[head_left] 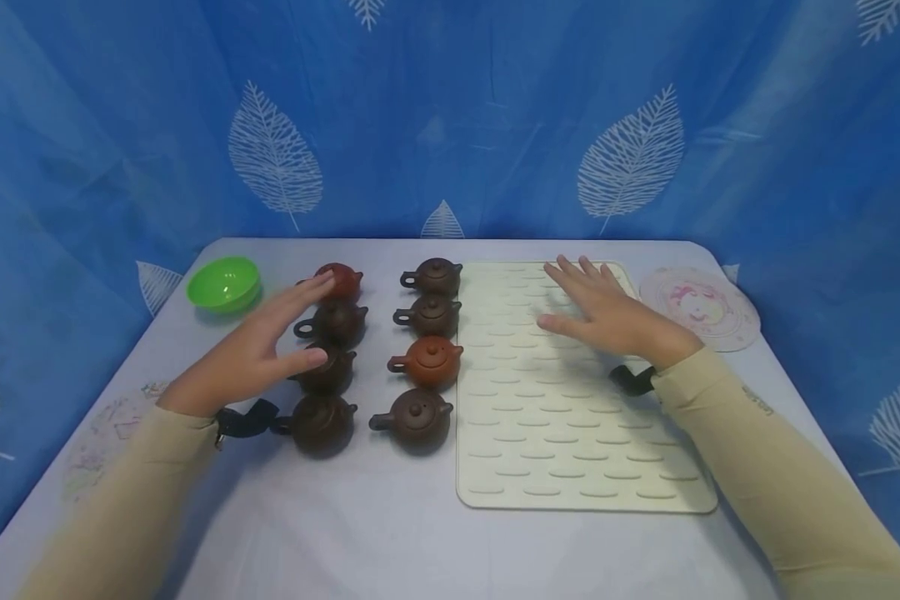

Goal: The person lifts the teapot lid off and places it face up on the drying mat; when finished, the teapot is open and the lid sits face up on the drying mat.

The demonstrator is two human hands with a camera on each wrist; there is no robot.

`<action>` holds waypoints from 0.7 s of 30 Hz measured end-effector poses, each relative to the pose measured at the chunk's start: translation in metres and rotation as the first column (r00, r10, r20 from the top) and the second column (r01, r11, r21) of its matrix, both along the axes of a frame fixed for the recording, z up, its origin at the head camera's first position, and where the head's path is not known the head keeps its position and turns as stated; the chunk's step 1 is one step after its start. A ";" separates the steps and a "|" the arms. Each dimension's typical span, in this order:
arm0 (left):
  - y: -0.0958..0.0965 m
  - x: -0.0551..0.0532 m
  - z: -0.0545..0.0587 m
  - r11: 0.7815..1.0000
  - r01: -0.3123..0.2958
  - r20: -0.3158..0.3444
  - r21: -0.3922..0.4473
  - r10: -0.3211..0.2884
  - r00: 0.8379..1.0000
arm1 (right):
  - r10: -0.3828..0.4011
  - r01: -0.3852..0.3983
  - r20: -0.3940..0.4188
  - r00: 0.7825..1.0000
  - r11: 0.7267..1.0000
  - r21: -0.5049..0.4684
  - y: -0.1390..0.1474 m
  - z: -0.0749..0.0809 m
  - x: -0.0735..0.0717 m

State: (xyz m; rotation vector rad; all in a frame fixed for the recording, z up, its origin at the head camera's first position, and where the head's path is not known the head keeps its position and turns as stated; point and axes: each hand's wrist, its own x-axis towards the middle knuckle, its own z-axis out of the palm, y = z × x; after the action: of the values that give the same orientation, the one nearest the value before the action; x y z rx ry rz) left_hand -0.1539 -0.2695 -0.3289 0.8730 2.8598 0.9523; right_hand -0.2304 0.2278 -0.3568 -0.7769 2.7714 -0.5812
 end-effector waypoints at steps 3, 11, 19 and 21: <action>0.004 0.011 -0.002 0.998 0.006 -0.033 0.067 -0.004 0.999 | 0.034 -0.034 0.013 0.999 0.999 -0.019 -0.005 0.002 0.004; 0.011 0.035 -0.014 0.982 0.007 -0.091 0.187 0.010 0.996 | 0.125 -0.125 -0.005 0.992 0.991 -0.038 -0.028 0.005 0.017; 0.031 0.056 -0.026 0.972 0.066 -0.148 0.227 -0.033 0.988 | 0.282 -0.279 0.042 0.958 0.958 -0.073 -0.056 0.013 0.041; 0.038 0.058 -0.031 0.958 0.104 -0.164 0.268 -0.061 0.985 | 0.328 -0.324 0.034 0.944 0.943 -0.073 -0.065 0.013 0.046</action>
State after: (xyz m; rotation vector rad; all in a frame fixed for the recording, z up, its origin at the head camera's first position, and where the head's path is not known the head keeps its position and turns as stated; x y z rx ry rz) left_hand -0.0959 -0.2318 -0.3594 1.1251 2.8276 1.3540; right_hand -0.1843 0.1633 -0.3438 -1.1905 2.5126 -0.6165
